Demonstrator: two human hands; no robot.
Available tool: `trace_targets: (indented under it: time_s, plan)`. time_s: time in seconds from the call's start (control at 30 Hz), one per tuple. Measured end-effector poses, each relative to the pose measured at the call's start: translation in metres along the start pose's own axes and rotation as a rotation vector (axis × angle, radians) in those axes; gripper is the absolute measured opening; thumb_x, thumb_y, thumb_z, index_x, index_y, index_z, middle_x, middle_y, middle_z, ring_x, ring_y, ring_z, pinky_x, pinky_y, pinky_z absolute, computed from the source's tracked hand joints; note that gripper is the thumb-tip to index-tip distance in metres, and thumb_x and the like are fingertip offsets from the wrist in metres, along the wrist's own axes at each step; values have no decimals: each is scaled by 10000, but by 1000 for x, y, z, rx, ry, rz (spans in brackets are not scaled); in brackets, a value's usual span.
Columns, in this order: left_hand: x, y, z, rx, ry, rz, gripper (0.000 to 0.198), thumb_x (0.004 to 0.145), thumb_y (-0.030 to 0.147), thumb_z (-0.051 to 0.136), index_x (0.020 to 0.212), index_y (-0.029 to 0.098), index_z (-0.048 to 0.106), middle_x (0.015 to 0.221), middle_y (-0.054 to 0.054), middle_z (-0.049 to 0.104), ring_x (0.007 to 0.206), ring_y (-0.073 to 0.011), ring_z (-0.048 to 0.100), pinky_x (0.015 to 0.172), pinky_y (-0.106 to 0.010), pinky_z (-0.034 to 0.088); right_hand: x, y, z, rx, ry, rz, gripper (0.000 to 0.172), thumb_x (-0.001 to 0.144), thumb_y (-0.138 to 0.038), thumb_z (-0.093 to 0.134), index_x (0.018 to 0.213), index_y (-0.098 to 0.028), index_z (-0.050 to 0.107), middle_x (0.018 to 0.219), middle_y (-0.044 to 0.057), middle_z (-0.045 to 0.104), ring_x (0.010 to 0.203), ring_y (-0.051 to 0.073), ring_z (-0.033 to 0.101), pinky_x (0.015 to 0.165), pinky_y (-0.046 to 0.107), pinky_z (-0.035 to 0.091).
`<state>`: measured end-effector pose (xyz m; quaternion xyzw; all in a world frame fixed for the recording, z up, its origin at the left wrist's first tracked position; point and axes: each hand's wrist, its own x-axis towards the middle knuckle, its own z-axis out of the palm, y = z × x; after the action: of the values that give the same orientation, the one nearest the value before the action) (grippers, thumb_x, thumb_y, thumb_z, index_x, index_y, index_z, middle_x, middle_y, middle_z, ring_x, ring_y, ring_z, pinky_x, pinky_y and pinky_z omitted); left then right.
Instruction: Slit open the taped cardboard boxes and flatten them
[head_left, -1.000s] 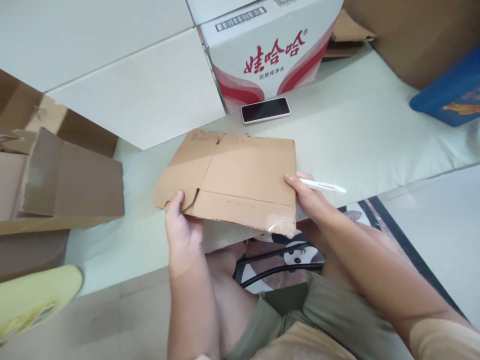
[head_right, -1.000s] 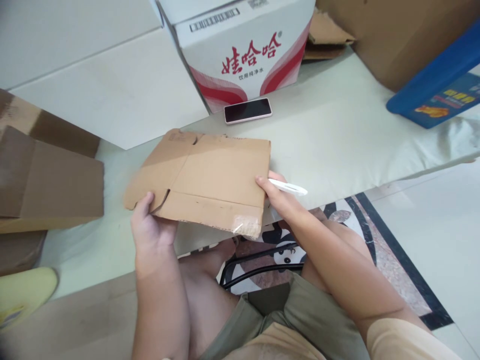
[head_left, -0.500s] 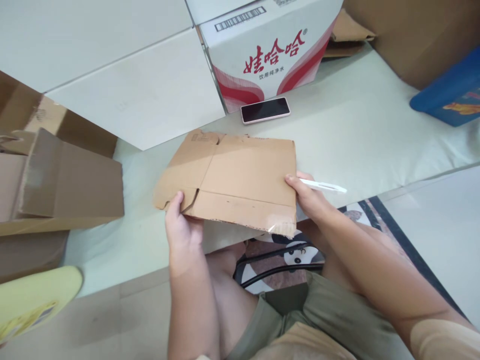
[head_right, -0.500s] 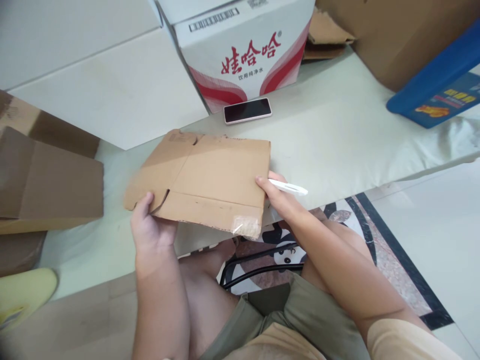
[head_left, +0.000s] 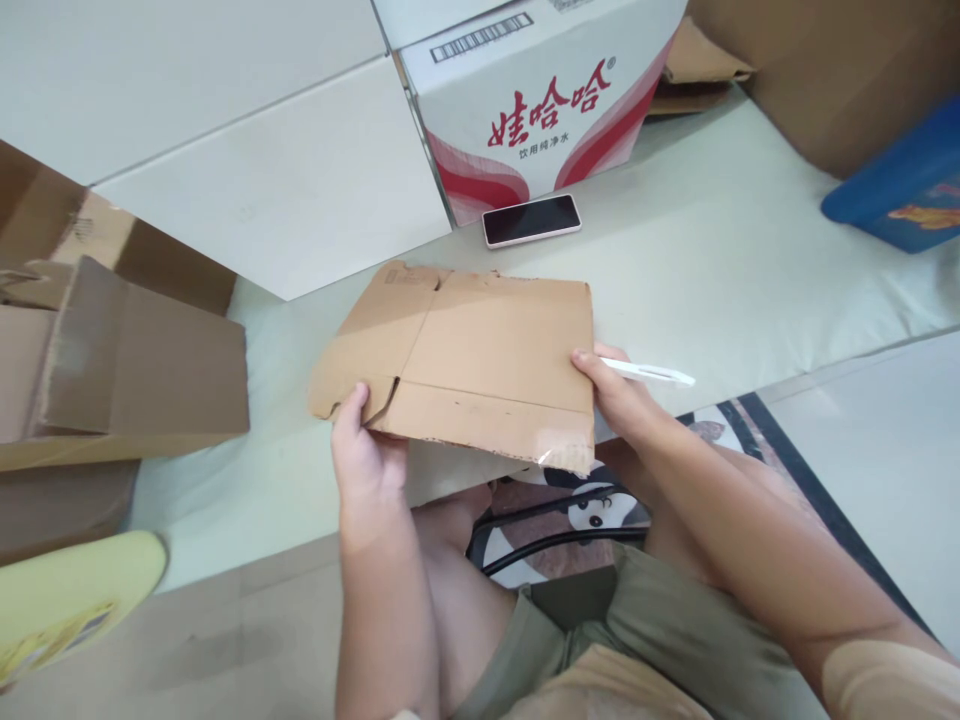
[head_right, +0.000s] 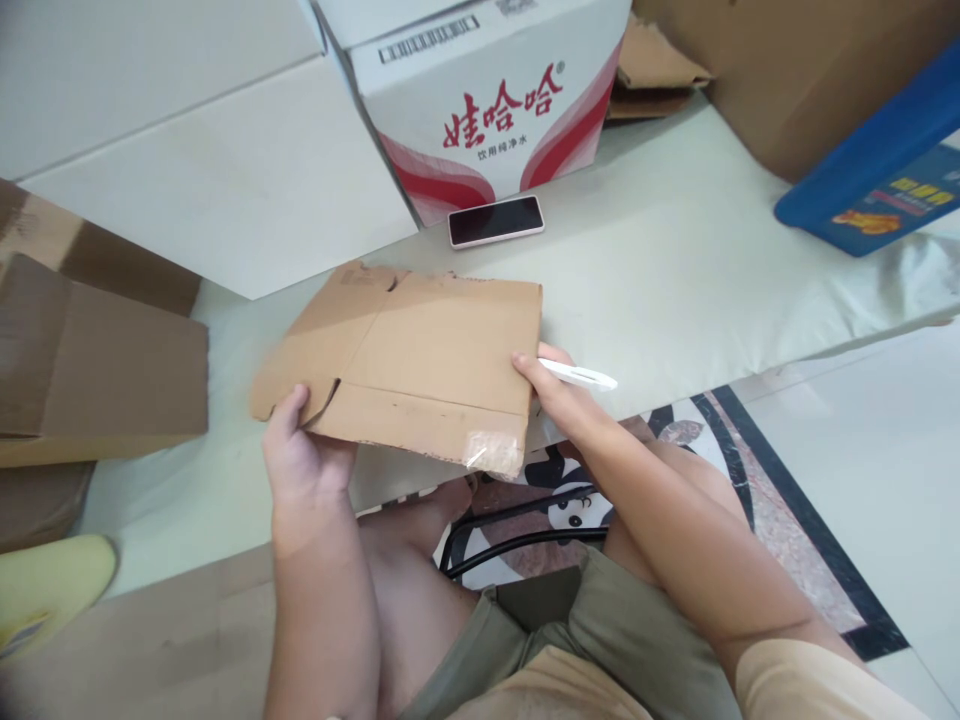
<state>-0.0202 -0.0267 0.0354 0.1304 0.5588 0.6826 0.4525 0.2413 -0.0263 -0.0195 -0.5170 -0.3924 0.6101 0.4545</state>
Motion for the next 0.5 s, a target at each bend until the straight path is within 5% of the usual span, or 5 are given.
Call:
trace_targets:
  time_s: [0.5]
  plan:
    - [0,2,-1,2,25,-14,231,793,205,676,1019,212,725,1173,-63,731,1279,-234,613,1109,-368,495,1,1,-1,21,-3,-3,348,837,-586,678,794,-241,669,752,18,629,702,192,556,710,353,485]
